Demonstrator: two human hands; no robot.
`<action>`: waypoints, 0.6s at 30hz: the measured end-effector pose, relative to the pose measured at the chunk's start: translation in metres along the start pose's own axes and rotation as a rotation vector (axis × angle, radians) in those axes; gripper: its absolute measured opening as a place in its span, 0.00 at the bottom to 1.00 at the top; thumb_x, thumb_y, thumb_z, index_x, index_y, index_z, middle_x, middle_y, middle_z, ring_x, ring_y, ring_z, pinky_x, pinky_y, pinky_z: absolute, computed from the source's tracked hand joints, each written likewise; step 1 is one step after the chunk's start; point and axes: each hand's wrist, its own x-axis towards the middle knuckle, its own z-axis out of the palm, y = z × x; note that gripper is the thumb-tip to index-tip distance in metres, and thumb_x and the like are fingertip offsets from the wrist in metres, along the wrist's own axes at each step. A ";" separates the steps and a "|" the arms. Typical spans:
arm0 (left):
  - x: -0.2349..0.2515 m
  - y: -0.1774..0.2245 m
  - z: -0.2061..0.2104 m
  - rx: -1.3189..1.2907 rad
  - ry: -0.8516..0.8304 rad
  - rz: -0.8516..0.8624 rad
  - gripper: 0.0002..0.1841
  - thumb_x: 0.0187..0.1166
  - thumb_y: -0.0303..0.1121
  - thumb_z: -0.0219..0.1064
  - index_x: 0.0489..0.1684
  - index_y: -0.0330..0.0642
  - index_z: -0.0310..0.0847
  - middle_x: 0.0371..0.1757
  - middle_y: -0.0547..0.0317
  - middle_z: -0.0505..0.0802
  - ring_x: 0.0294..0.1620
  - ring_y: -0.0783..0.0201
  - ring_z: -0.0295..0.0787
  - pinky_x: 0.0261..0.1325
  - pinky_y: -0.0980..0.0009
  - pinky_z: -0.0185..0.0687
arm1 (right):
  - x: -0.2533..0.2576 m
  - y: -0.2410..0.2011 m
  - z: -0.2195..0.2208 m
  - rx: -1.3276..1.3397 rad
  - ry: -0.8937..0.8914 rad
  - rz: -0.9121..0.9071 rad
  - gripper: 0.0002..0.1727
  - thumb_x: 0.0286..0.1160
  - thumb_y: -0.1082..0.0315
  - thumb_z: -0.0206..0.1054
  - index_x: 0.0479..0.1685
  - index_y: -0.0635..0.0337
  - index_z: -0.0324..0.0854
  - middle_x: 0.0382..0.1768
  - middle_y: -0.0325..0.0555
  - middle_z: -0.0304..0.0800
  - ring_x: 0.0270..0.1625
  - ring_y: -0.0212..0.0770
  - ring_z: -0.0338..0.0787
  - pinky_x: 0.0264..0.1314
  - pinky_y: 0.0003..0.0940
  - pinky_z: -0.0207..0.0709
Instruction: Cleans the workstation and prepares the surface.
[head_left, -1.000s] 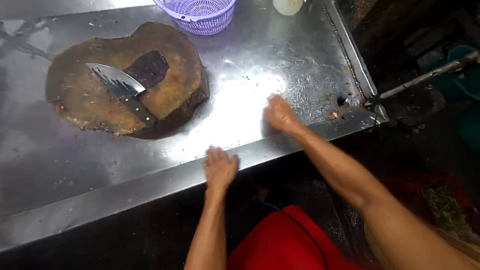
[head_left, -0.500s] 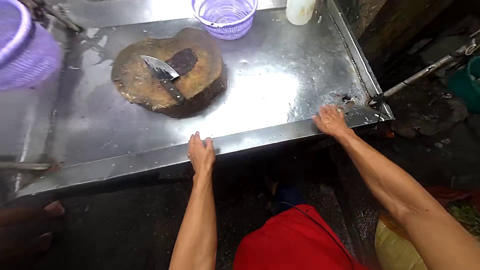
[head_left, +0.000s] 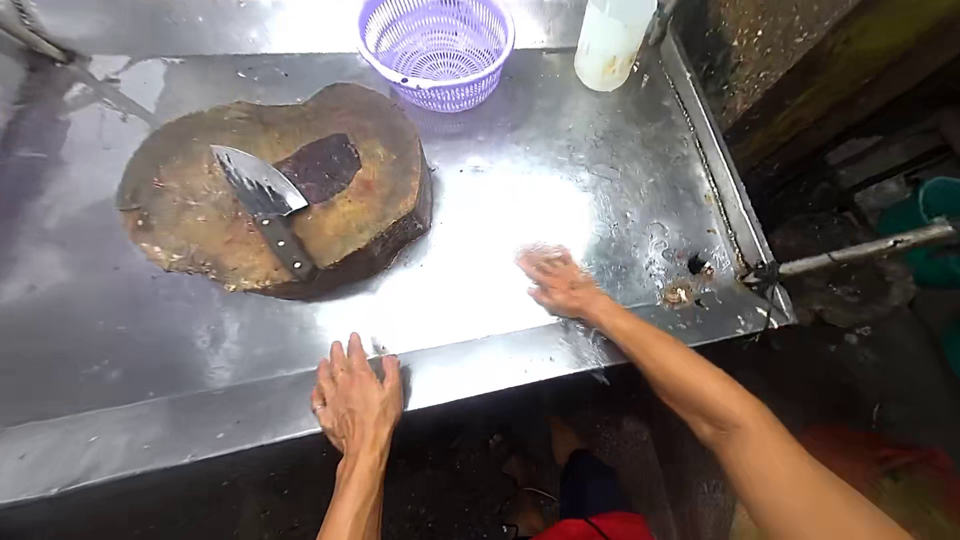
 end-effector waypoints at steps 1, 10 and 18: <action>0.000 0.001 0.001 -0.004 0.007 0.000 0.39 0.82 0.61 0.44 0.90 0.48 0.64 0.89 0.42 0.68 0.91 0.36 0.56 0.86 0.32 0.46 | -0.022 0.035 -0.014 -0.057 -0.015 0.089 0.35 0.91 0.43 0.40 0.95 0.40 0.55 0.95 0.39 0.52 0.97 0.47 0.47 0.95 0.63 0.34; 0.001 -0.004 0.002 0.015 -0.053 -0.043 0.44 0.77 0.69 0.45 0.91 0.51 0.62 0.90 0.42 0.68 0.90 0.33 0.56 0.83 0.27 0.48 | 0.013 0.014 -0.063 0.097 0.162 0.526 0.35 0.86 0.56 0.56 0.87 0.69 0.63 0.88 0.67 0.61 0.92 0.63 0.58 0.92 0.62 0.52; 0.000 -0.009 -0.002 0.049 -0.095 -0.065 0.47 0.76 0.72 0.43 0.92 0.51 0.59 0.91 0.44 0.66 0.92 0.36 0.54 0.85 0.31 0.48 | 0.051 -0.044 0.019 0.120 0.024 -0.065 0.33 0.87 0.46 0.52 0.90 0.45 0.65 0.93 0.39 0.58 0.96 0.44 0.50 0.96 0.57 0.41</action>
